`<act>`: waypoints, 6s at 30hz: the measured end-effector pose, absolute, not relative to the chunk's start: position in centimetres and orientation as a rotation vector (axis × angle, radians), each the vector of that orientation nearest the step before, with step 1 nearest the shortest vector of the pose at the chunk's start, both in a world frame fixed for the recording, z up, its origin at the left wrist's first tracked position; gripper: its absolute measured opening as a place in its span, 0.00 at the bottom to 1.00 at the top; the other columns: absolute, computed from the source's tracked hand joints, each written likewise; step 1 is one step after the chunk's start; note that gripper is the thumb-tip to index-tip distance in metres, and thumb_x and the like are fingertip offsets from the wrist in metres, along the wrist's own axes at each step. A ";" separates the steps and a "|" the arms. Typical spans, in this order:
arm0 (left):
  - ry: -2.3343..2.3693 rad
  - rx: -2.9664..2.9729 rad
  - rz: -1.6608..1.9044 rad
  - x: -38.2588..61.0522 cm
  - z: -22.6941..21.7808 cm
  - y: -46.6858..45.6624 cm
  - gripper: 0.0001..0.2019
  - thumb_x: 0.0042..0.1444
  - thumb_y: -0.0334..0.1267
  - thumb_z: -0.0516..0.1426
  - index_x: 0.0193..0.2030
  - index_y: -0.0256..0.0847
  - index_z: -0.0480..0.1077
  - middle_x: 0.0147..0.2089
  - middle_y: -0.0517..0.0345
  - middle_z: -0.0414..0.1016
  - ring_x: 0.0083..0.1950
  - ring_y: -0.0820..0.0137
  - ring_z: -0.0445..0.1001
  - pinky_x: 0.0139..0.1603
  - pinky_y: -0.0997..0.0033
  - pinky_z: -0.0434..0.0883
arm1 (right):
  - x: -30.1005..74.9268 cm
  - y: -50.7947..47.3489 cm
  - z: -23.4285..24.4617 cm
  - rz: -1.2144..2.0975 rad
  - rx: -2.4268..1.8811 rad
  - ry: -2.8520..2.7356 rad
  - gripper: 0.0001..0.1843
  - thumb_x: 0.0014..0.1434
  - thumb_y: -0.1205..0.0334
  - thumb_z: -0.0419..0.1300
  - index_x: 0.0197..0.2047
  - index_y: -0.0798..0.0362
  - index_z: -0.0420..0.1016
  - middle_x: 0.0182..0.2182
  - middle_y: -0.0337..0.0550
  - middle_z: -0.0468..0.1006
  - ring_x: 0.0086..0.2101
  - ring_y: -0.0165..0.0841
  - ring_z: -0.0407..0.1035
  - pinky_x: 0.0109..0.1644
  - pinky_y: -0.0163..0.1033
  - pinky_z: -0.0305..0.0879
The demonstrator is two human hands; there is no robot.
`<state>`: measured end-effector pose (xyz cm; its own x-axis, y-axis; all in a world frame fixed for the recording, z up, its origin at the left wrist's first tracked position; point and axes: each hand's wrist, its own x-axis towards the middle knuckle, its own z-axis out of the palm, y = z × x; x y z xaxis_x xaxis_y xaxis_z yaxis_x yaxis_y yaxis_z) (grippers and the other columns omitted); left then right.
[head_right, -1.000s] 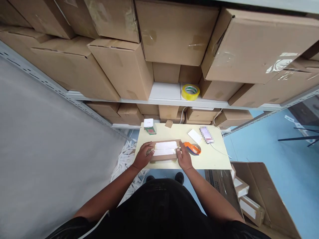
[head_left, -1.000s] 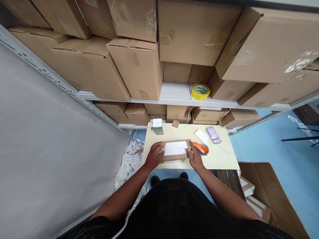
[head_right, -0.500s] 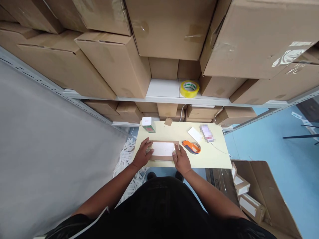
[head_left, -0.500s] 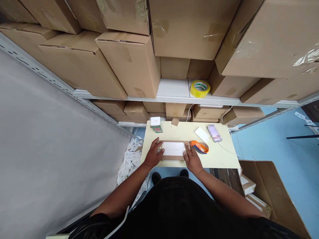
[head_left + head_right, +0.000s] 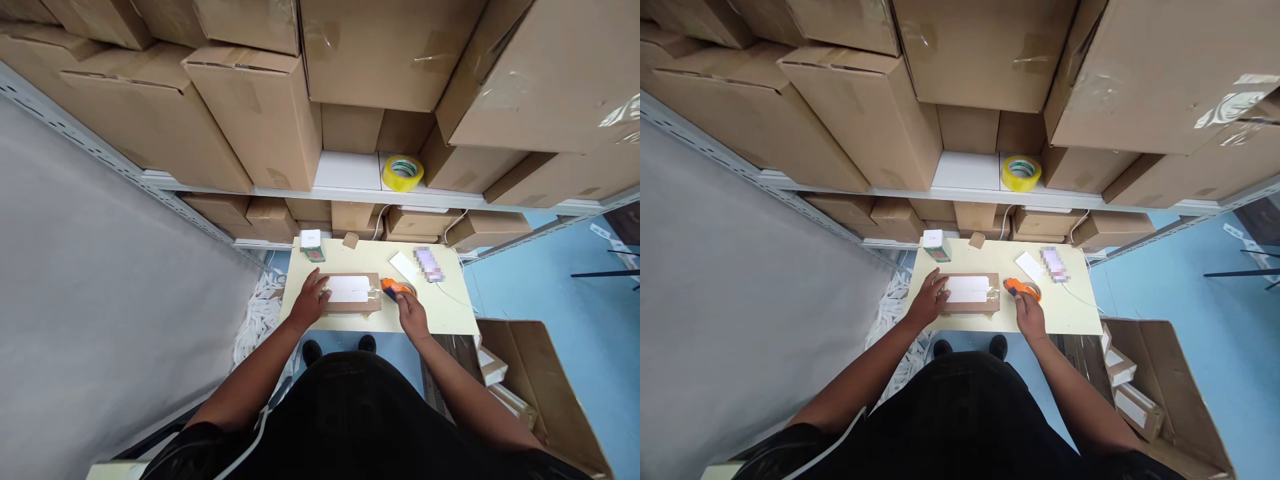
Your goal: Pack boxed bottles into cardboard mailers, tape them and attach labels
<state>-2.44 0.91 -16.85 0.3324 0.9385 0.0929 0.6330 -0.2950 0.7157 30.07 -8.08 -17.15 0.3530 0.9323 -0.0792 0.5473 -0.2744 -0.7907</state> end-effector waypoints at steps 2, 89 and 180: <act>1.380 2.034 0.683 -2.4 -16.9 0.9 0.21 0.67 0.45 0.55 0.64 0.42 0.71 0.77 0.46 0.52 0.76 0.53 0.57 0.75 0.48 0.60 | 29.7 -7.8 -17.4 0.799 -1.897 -1.361 0.24 0.69 0.45 0.48 0.48 0.49 0.80 0.46 0.48 0.82 0.48 0.45 0.74 0.55 0.50 0.69; 1.145 0.756 1.003 -3.3 -13.1 1.1 0.21 0.51 0.56 0.65 0.30 0.39 0.71 0.27 0.63 0.72 0.29 0.73 0.70 0.34 0.72 0.70 | 19.2 3.2 -3.7 0.906 -1.921 -2.211 0.26 0.61 0.38 0.59 0.22 0.50 0.67 0.19 0.37 0.70 0.24 0.32 0.65 0.29 0.36 0.50; 1.170 2.485 0.346 -4.7 -16.7 1.9 0.57 0.52 0.62 0.65 0.77 0.29 0.46 0.78 0.28 0.46 0.78 0.40 0.49 0.76 0.44 0.52 | 36.8 1.9 -14.1 1.521 -2.486 -1.271 0.25 0.53 0.38 0.68 0.27 0.55 0.78 0.24 0.47 0.79 0.24 0.36 0.71 0.31 0.38 0.62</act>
